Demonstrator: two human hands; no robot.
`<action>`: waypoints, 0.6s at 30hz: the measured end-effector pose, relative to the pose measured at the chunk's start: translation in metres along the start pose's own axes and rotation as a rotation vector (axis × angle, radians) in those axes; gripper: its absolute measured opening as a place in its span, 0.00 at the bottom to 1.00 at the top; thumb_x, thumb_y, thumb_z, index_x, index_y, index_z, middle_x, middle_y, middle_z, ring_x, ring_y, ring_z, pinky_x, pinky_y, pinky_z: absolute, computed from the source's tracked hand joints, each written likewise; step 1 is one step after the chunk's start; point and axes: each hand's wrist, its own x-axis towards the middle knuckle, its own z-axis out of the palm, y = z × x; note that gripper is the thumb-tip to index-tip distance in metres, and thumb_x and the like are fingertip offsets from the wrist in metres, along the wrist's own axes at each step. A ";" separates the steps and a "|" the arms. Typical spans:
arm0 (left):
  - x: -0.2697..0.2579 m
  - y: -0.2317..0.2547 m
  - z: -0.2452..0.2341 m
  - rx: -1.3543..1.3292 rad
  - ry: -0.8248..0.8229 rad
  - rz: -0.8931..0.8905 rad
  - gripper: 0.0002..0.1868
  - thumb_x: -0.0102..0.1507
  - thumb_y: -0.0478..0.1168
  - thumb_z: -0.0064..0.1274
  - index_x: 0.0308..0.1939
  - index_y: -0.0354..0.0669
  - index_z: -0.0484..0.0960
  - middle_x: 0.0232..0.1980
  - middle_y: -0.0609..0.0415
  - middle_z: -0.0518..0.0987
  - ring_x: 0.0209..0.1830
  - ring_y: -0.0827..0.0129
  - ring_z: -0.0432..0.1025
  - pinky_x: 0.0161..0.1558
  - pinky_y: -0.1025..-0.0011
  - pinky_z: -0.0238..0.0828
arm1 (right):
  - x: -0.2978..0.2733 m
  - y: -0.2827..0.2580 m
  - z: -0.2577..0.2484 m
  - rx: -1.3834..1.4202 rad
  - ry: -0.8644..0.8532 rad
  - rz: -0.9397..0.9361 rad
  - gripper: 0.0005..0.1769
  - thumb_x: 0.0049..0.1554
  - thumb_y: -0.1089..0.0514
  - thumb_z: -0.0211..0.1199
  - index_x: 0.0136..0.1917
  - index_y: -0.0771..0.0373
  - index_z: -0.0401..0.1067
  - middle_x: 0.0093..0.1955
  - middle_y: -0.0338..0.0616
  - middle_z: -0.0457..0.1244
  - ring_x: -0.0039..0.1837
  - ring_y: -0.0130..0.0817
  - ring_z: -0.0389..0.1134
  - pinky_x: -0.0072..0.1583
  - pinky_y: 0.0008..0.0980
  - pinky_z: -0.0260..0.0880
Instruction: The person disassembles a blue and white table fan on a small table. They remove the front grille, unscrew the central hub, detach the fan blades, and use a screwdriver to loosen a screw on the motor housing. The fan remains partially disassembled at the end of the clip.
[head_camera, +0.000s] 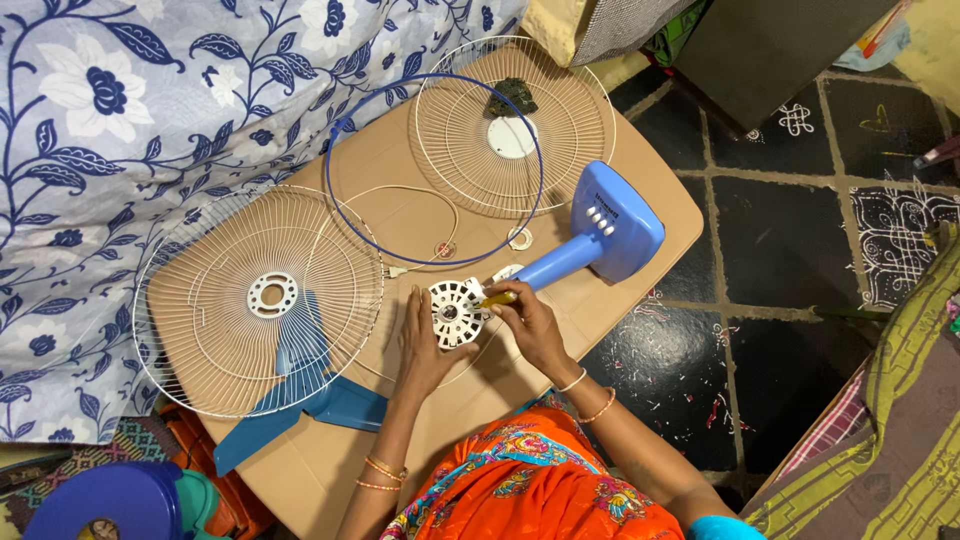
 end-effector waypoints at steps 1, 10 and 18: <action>-0.001 0.001 0.003 -0.028 -0.026 -0.062 0.72 0.47 0.66 0.69 0.78 0.33 0.41 0.80 0.30 0.45 0.80 0.37 0.43 0.73 0.44 0.44 | 0.002 -0.003 0.000 -0.105 -0.016 -0.018 0.16 0.63 0.64 0.60 0.64 0.61 0.66 0.59 0.44 0.71 0.58 0.34 0.74 0.58 0.31 0.75; -0.002 0.007 0.006 -0.110 -0.021 -0.154 0.73 0.46 0.61 0.73 0.79 0.37 0.40 0.80 0.32 0.47 0.80 0.39 0.46 0.72 0.44 0.48 | 0.016 -0.004 0.001 -0.315 -0.135 -0.153 0.19 0.61 0.63 0.62 0.65 0.58 0.66 0.58 0.46 0.70 0.56 0.42 0.75 0.53 0.36 0.77; -0.002 0.014 0.004 -0.150 0.002 -0.196 0.71 0.44 0.55 0.75 0.79 0.40 0.42 0.79 0.34 0.50 0.78 0.40 0.50 0.71 0.45 0.51 | 0.015 -0.007 -0.006 -0.362 -0.207 -0.276 0.19 0.61 0.66 0.60 0.65 0.60 0.64 0.60 0.46 0.69 0.59 0.46 0.74 0.56 0.37 0.77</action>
